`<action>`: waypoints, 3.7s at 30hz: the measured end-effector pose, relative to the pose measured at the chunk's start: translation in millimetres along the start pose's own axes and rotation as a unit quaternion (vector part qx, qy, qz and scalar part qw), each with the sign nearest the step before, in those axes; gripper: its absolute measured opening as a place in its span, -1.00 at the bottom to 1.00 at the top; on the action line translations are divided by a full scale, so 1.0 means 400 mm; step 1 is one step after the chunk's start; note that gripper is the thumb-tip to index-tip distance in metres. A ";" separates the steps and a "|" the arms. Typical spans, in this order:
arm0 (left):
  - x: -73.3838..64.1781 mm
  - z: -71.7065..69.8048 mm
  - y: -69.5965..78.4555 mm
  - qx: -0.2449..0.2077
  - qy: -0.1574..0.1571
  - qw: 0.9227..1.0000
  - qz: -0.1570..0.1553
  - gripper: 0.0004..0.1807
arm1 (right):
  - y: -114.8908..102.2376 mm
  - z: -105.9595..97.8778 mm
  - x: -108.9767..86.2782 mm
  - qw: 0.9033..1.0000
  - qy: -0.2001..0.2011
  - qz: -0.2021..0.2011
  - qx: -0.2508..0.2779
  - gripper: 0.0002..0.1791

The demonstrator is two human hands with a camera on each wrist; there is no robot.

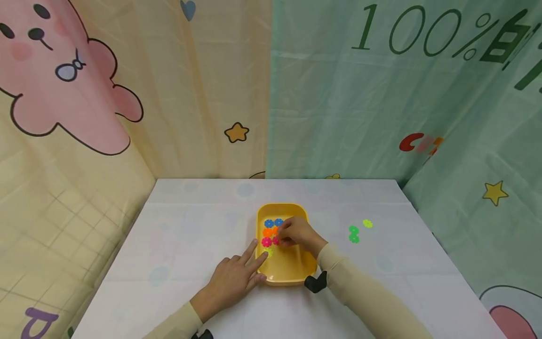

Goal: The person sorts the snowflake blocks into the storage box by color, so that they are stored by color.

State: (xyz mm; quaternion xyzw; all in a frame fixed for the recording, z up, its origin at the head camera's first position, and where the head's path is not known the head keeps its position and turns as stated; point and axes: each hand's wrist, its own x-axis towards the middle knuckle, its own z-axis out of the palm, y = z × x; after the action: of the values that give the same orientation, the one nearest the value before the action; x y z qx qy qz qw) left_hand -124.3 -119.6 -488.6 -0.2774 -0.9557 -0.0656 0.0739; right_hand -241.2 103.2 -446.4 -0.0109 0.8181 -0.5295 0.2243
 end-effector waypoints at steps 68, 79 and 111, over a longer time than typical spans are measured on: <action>-0.003 0.001 0.004 0.006 -0.001 1.000 -0.011 -0.35 | 0.249 -0.558 -0.080 0.956 0.209 0.089 0.185 -0.72; -0.001 0.001 0.008 0.007 -0.002 1.000 -0.008 -0.34 | 0.304 -0.581 -0.071 0.943 0.244 0.144 0.175 -0.65; 0.003 0.001 0.008 0.019 -0.005 1.000 -0.004 -0.34 | 0.335 -0.568 -0.018 0.969 0.207 0.118 -0.062 -0.61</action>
State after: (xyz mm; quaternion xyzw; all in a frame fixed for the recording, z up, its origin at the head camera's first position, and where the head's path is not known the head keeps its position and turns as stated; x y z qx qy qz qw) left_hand -123.4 -116.3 -488.4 -0.2726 -0.9581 -0.0465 0.0745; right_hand -291.3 359.5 -483.9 0.1818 0.8736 -0.4378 0.1102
